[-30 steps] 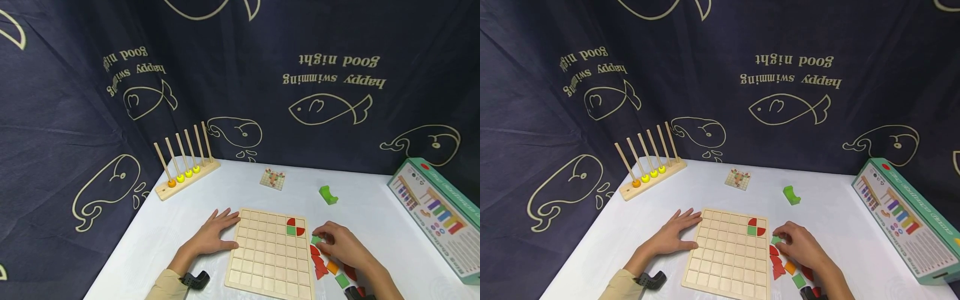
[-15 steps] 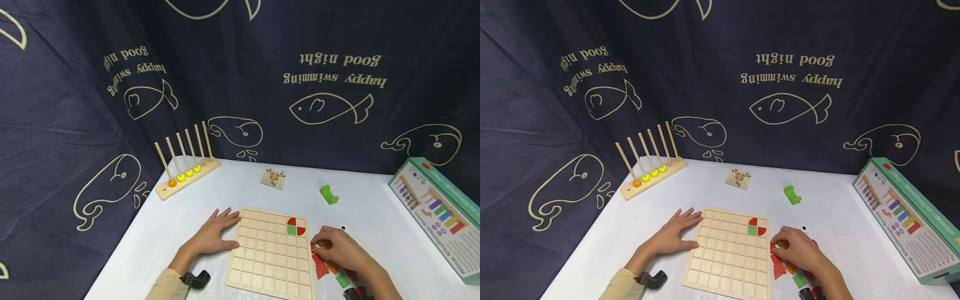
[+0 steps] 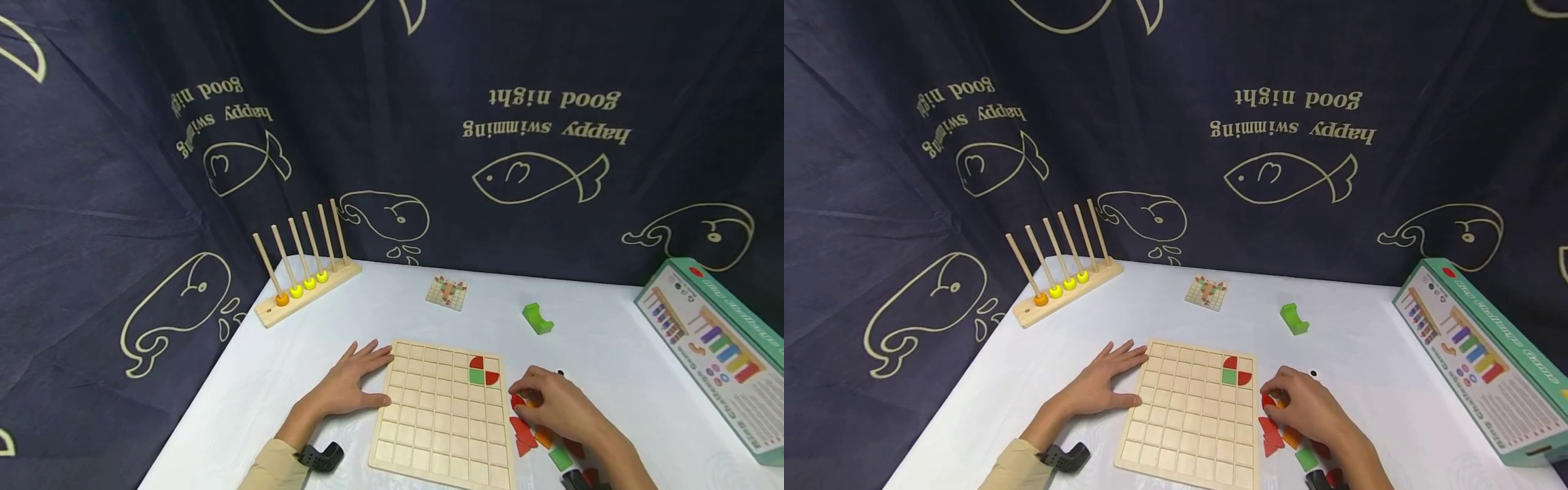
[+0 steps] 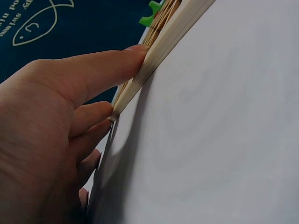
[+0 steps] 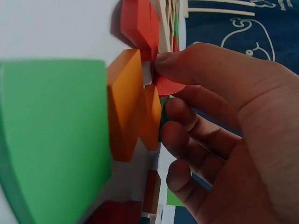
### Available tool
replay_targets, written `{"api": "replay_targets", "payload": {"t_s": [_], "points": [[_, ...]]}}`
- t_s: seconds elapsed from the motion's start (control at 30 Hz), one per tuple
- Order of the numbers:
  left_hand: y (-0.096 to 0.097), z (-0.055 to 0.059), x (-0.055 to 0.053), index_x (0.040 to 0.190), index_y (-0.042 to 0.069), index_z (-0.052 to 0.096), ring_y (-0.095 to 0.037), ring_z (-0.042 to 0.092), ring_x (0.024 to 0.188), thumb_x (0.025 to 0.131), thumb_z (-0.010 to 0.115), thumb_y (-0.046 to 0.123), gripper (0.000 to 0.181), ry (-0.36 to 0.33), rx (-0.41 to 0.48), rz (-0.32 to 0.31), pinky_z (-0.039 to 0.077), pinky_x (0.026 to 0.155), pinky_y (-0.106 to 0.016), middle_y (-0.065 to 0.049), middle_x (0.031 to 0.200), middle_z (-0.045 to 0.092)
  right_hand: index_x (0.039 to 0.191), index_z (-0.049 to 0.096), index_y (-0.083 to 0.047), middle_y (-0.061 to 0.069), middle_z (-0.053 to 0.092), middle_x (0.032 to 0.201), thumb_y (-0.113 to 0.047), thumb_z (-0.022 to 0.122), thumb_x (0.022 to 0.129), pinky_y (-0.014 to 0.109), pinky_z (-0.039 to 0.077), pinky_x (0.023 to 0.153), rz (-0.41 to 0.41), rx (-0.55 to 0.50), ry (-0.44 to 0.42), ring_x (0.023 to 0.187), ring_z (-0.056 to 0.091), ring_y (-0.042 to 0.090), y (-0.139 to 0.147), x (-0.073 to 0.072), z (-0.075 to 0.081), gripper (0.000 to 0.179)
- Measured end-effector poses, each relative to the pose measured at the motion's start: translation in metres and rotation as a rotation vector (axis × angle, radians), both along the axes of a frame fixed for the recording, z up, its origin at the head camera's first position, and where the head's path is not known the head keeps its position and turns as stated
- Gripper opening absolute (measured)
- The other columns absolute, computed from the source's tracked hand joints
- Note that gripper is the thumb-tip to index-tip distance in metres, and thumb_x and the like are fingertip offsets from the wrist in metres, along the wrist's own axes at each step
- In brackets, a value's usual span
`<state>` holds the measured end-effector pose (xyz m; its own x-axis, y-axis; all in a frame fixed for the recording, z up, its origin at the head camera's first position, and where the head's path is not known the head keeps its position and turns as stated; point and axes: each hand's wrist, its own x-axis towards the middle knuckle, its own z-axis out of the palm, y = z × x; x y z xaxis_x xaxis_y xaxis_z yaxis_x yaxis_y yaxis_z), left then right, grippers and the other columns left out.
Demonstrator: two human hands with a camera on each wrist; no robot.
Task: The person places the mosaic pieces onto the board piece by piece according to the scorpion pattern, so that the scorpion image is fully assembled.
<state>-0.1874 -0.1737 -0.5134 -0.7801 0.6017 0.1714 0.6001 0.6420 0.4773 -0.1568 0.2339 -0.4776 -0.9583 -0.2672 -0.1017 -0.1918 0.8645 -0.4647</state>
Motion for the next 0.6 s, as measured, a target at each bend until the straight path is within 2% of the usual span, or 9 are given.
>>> {"api": "replay_targets", "payload": {"t_s": [0.23,0.4,0.6], "points": [[-0.001,-0.0012,-0.0009,0.145,0.016,0.045,-0.025,0.02,0.143,0.081,0.067,0.059,0.08,-0.007,-0.001,0.006,0.004,0.116,-0.051,0.004,0.152,0.034,0.096,0.074,-0.027,-0.016,0.054,0.086,-0.034,0.085,0.07,0.024,0.05,0.07,0.004,-0.001,-0.004,0.078,0.049,0.006,-0.0024,-0.0023,-0.0002,0.03],[-0.0005,0.0016,-0.0015,0.145,0.016,0.046,-0.025,0.02,0.143,0.08,0.068,0.057,0.08,0.001,-0.002,0.009,0.003,0.116,-0.051,0.004,0.152,0.035,0.092,0.074,-0.028,-0.018,0.054,0.086,-0.033,0.085,0.071,0.023,0.049,0.069,0.051,0.003,0.024,0.077,0.05,0.006,-0.0006,-0.0038,0.0014,0.024],[-0.0001,0.0016,-0.0021,0.144,0.014,0.047,-0.028,0.022,0.142,0.08,0.069,0.057,0.08,-0.004,0.012,-0.004,0.005,0.115,-0.055,0.001,0.151,0.036,0.091,0.071,-0.027,-0.017,0.055,0.086,-0.031,0.084,0.072,0.024,0.048,0.068,0.053,-0.03,0.039,0.076,0.05,0.007,-0.0019,-0.0047,0.0043,0.023]]}}
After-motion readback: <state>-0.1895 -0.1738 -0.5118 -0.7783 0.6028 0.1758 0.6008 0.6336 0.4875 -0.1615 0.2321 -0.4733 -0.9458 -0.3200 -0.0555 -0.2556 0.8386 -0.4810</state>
